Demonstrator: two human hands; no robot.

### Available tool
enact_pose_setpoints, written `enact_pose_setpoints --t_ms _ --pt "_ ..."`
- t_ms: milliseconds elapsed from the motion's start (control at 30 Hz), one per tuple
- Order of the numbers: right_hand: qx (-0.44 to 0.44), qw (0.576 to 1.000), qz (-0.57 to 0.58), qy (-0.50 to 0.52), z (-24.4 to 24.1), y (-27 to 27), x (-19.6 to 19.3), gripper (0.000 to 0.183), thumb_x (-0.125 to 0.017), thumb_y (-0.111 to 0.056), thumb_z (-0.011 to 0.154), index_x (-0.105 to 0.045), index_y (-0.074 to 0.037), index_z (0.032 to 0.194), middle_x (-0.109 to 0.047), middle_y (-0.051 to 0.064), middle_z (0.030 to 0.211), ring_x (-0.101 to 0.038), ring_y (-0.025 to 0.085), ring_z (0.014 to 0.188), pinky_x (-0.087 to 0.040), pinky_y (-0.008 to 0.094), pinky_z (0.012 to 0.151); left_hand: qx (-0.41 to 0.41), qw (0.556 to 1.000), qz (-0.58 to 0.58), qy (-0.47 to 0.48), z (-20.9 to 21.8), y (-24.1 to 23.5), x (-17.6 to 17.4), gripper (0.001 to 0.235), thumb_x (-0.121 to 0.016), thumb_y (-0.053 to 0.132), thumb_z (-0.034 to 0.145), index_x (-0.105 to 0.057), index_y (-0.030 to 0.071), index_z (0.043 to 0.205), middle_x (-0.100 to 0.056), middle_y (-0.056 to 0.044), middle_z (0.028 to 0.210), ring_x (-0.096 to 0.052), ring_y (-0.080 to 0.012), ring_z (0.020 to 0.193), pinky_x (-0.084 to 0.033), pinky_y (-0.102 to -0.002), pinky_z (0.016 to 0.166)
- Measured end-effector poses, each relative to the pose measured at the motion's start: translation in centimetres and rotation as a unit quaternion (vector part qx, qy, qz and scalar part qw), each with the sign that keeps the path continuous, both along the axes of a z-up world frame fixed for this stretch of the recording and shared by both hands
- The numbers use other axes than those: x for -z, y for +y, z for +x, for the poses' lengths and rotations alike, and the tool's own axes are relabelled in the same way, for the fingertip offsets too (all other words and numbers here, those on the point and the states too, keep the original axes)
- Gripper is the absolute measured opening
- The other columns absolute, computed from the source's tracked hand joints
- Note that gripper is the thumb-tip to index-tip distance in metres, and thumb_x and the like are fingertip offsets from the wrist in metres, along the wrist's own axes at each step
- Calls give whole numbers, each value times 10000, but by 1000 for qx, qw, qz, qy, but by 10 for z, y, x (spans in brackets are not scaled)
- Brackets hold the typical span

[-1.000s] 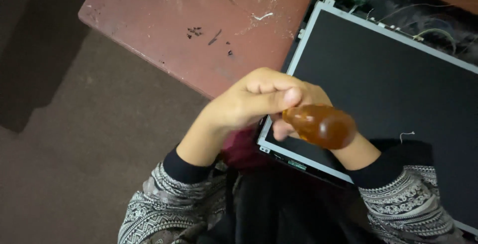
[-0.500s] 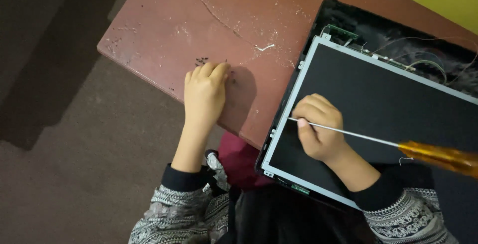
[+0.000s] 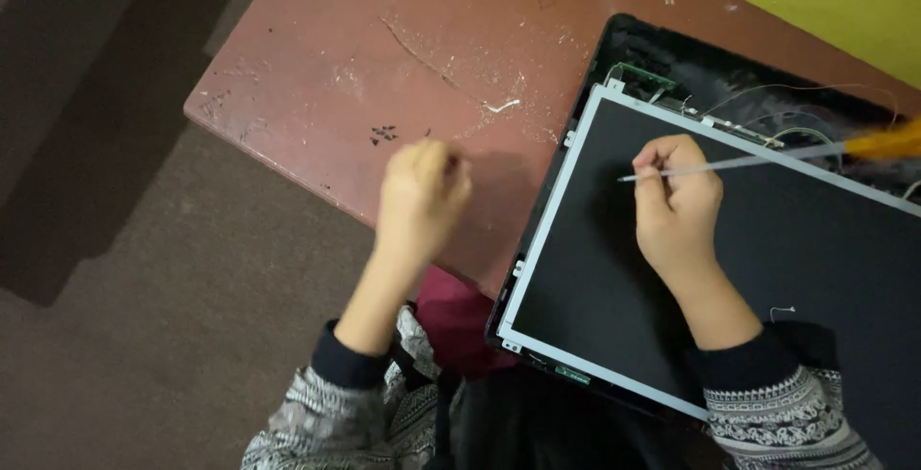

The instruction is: The person uses a screwdriver to remove screws from the frame of a computer monitor resting on their lap. They systematically unscrew fasteners along the edges of the monitor's casing and place the removed screws on the nearby table.

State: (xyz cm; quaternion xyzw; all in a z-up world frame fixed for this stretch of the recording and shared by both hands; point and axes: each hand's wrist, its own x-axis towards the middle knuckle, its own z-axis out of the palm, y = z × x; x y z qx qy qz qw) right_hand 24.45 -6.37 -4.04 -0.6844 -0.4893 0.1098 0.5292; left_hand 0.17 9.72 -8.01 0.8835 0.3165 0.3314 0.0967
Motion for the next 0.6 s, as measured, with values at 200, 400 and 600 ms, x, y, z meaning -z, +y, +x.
enact_pose_setpoints --t_ms 200,400,600 --pt "-6 997 -12 70 1 10 5 39 -545 101 1058 -580 83 1061 -643 166 822 -651 210 759 -544 336 716 174 846 -385 -325 33 -94 -52 113 -439 8 1032 -542 43 1061 -605 -195 1249 -601 -407 1192 -460 -467 1008" --pt "-48 994 -17 102 -11 6 8 48 -560 80 1045 -606 67 1045 -699 209 905 -715 235 783 -600 335 752 192 821 -424 -330 18 -138 -51 141 -396 102 1103 -491 31 1027 -524 -208 1314 -434 -509 1400 -343 -539 1142" --pt "-53 972 -92 209 -42 -14 2 59 -552 -53 1043 -575 -8 1014 -678 174 863 -707 215 752 -625 293 679 114 830 -429 -338 2 -215 -47 190 -404 219 1087 -537 91 1043 -542 -131 1147 -526 -273 1134 -390 -407 1039"
